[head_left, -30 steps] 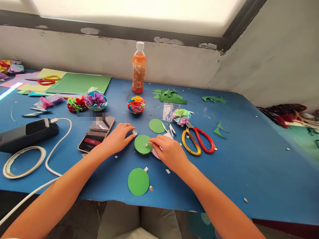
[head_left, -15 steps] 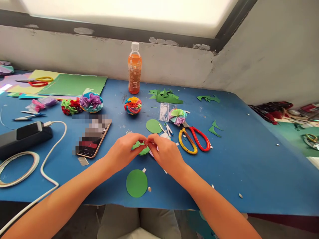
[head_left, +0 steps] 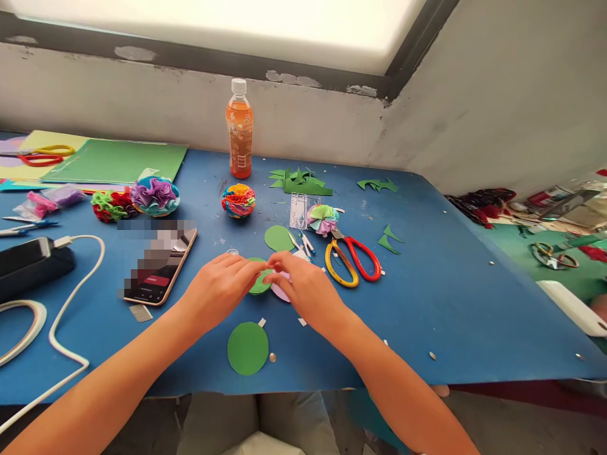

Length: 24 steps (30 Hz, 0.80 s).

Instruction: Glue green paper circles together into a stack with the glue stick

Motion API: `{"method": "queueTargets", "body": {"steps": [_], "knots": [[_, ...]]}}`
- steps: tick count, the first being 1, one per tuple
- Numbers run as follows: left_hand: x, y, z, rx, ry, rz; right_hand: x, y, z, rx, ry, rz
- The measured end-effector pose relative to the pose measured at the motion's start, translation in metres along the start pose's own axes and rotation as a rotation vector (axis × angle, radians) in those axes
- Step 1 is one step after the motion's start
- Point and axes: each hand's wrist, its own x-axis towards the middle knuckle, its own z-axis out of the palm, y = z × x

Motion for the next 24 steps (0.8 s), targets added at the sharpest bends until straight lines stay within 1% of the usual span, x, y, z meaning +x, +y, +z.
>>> {"method": "queueTargets", "body": {"steps": [2,3,4,6,7,9,11,13,15,16,18,20,22,24], "knots": [[0.0,0.0,0.0,-0.043,0.041,-0.049,0.003,0.011,-0.017,0.011,0.084,0.1],[0.001,0.0,-0.001,-0.083,0.057,-0.085,0.005,0.017,-0.025,-0.039,0.11,0.172],[0.001,0.0,-0.001,-0.132,0.066,-0.13,0.006,0.023,-0.032,-0.1,0.089,0.243],[0.003,0.002,-0.004,-0.234,0.062,-0.237,0.006,0.032,-0.04,-0.214,-0.036,0.365],[0.004,0.003,-0.005,-0.282,0.054,-0.294,0.007,0.035,-0.04,-0.268,-0.108,0.401],[0.007,0.005,-0.008,-0.361,0.032,-0.409,0.007,0.035,-0.035,-0.345,-0.218,0.43],[0.01,0.006,-0.011,-0.434,-0.003,-0.523,0.006,0.032,-0.028,-0.381,-0.274,0.421],[0.013,0.007,-0.013,-0.503,-0.042,-0.633,0.006,0.027,-0.025,-0.362,-0.283,0.406],[0.015,0.007,-0.015,-0.567,-0.079,-0.711,0.005,0.024,-0.027,-0.249,-0.223,0.372],[0.016,0.007,-0.015,-0.598,-0.091,-0.739,0.005,0.023,-0.029,-0.144,-0.154,0.344],[0.018,0.005,-0.014,-0.666,-0.112,-0.785,0.004,0.021,-0.031,0.128,0.028,0.266],[0.018,0.003,-0.012,-0.731,-0.121,-0.825,0.003,0.019,-0.028,0.381,0.193,0.177],[0.017,0.0,-0.008,-0.771,-0.122,-0.858,0.003,0.017,-0.02,0.54,0.276,0.106],[0.016,-0.004,-0.004,-0.788,-0.121,-0.871,0.002,0.014,-0.01,0.612,0.3,0.056]]}}
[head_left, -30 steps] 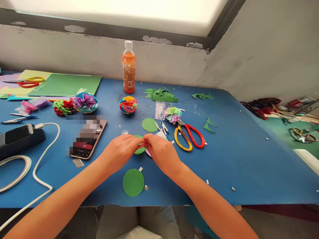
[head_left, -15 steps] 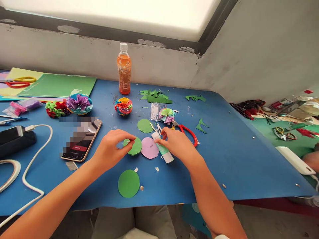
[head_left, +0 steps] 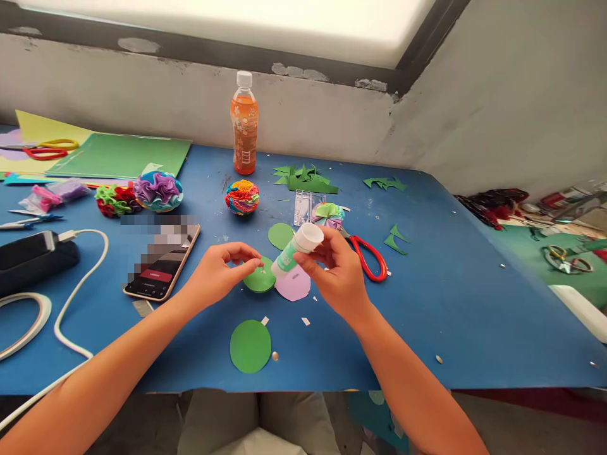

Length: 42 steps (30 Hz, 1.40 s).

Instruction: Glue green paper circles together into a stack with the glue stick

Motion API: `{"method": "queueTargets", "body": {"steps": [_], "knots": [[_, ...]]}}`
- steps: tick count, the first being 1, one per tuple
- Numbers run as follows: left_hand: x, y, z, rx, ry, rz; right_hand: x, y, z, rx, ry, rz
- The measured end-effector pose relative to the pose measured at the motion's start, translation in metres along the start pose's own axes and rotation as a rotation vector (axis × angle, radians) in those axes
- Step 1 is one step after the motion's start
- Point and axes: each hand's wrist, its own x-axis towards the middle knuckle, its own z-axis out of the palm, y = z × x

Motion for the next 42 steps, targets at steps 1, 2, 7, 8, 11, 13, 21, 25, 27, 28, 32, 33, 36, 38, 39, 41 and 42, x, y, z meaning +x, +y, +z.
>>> {"method": "queueTargets", "body": {"steps": [1,2,7,8,11,13,21,25,27,28,32,33,36,38,39,41,42], "knots": [[0.001,-0.002,0.0,-0.003,0.0,-0.003,-0.002,0.001,0.004,0.018,-0.001,-0.017],[0.002,-0.004,0.0,-0.002,0.001,-0.004,-0.003,0.002,0.008,0.027,0.001,-0.031],[0.004,-0.005,0.0,0.024,0.014,-0.01,-0.007,0.004,0.017,0.013,0.015,-0.059],[0.004,-0.005,0.0,0.024,0.015,-0.011,-0.007,0.004,0.017,0.003,0.012,-0.065],[0.003,-0.004,-0.001,0.02,0.02,-0.01,-0.007,0.004,0.018,-0.022,-0.001,-0.08],[0.003,-0.004,-0.001,0.018,0.018,-0.007,-0.007,0.004,0.019,-0.03,-0.007,-0.081],[0.004,-0.005,-0.002,0.041,0.024,-0.009,-0.008,0.005,0.017,-0.088,-0.015,-0.035],[0.003,-0.004,-0.003,0.051,0.036,-0.009,-0.008,0.006,0.017,-0.085,0.036,-0.062],[0.003,-0.003,-0.003,0.05,0.037,-0.01,-0.008,0.006,0.017,-0.072,0.053,-0.088],[0.003,-0.003,-0.003,0.047,0.034,-0.009,-0.009,0.007,0.018,-0.064,0.049,-0.098],[0.003,-0.003,-0.004,0.045,0.034,0.003,-0.008,0.009,0.02,-0.061,0.004,-0.111],[0.003,-0.002,-0.004,0.049,0.04,0.004,-0.008,0.009,0.02,-0.069,-0.004,-0.107],[0.003,0.0,-0.005,0.057,0.058,0.0,-0.008,0.008,0.02,-0.105,-0.017,-0.082],[0.003,0.001,-0.006,0.06,0.069,-0.004,-0.008,0.007,0.019,-0.129,-0.023,-0.071],[0.003,0.001,-0.006,0.061,0.074,-0.006,-0.008,0.007,0.019,-0.136,-0.023,-0.071],[0.003,0.002,-0.007,0.064,0.083,-0.007,-0.008,0.007,0.018,-0.136,-0.001,-0.09],[0.003,0.001,-0.007,0.064,0.086,-0.007,-0.008,0.007,0.018,-0.131,0.022,-0.099]]}}
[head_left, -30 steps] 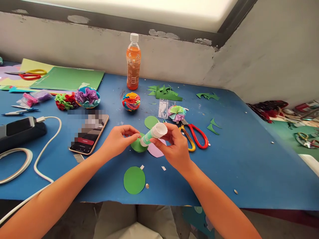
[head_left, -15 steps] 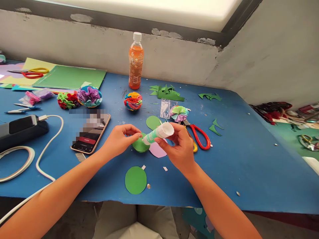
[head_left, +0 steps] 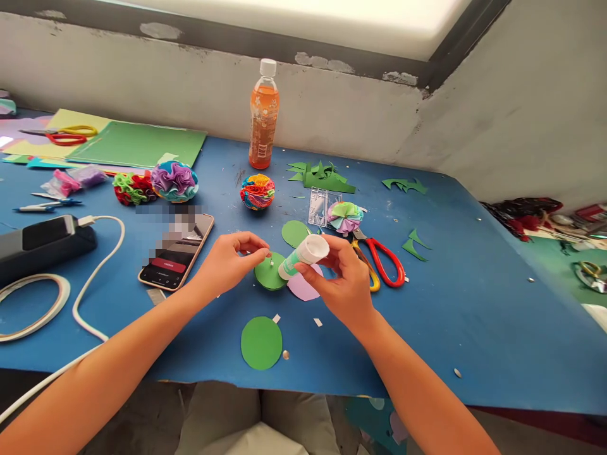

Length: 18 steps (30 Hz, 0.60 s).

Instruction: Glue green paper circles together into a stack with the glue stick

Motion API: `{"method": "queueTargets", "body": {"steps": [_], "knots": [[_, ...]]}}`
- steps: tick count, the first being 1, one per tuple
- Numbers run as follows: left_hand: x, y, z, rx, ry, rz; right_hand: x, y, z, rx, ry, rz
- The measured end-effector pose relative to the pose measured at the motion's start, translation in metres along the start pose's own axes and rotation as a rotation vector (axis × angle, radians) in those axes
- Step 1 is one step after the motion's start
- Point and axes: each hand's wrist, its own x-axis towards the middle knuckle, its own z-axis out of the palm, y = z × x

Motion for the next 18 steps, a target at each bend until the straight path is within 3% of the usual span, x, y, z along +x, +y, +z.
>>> {"method": "queueTargets", "body": {"steps": [4,12,18], "knots": [[0.0,-0.002,0.0,-0.017,-0.02,-0.001,0.0,0.001,0.003,0.01,0.063,0.012],[0.001,-0.002,-0.002,-0.04,-0.095,-0.026,0.002,0.002,0.014,-0.025,-0.02,-0.013],[0.002,-0.002,-0.007,-0.036,-0.053,-0.001,0.004,-0.001,0.016,-0.086,-0.033,-0.027]]}}
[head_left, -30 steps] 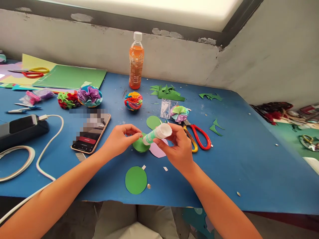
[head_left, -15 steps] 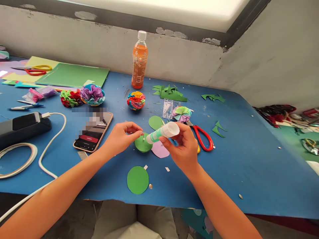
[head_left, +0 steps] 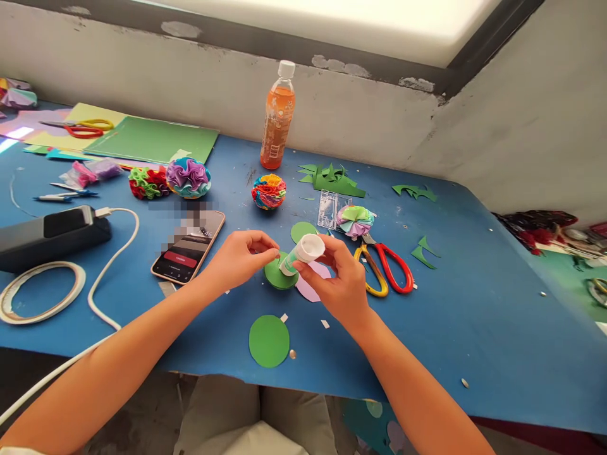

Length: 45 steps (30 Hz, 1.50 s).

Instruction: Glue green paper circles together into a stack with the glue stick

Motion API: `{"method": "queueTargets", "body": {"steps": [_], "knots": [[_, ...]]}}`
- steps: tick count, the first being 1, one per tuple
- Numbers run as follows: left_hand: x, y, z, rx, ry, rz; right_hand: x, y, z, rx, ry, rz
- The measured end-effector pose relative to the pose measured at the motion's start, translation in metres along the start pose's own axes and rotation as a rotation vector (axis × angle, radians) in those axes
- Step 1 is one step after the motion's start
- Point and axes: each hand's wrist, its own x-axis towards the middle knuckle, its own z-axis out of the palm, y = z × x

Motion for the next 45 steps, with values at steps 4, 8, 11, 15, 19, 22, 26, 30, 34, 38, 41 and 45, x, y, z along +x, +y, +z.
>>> {"method": "queueTargets", "body": {"steps": [4,8,11,15,19,22,26,30,34,38,41,45], "knots": [[0.005,-0.006,-0.002,-0.053,0.029,0.014,0.001,-0.002,-0.002,-0.042,0.01,-0.018],[0.012,-0.013,-0.002,-0.05,0.095,0.025,0.002,-0.002,-0.001,-0.054,0.058,-0.048],[0.017,-0.018,-0.001,-0.01,0.144,0.077,0.003,-0.001,0.003,-0.042,0.026,-0.062],[0.02,-0.021,0.0,0.021,0.159,0.114,0.005,0.003,0.007,-0.062,-0.029,-0.071],[0.021,-0.021,0.0,0.023,0.161,0.098,0.008,0.009,0.003,-0.089,-0.041,-0.077],[0.022,-0.021,-0.002,0.007,0.164,0.095,0.008,0.014,-0.003,-0.109,-0.047,-0.096],[0.024,-0.022,-0.003,-0.017,0.186,0.109,0.005,0.018,-0.011,-0.11,-0.032,-0.135],[0.024,-0.022,-0.003,-0.013,0.209,0.121,0.004,0.016,-0.009,-0.067,0.054,-0.13],[0.022,-0.02,-0.002,-0.002,0.203,0.13,0.007,0.013,0.0,-0.024,-0.053,-0.125],[0.022,-0.021,-0.003,-0.006,0.215,0.13,0.011,0.016,0.0,-0.098,-0.044,-0.182],[0.022,-0.021,-0.003,-0.009,0.22,0.126,0.011,0.02,-0.008,-0.138,-0.026,-0.198],[0.025,-0.023,-0.004,-0.03,0.214,0.117,0.008,0.02,-0.013,-0.126,0.064,-0.181]]}}
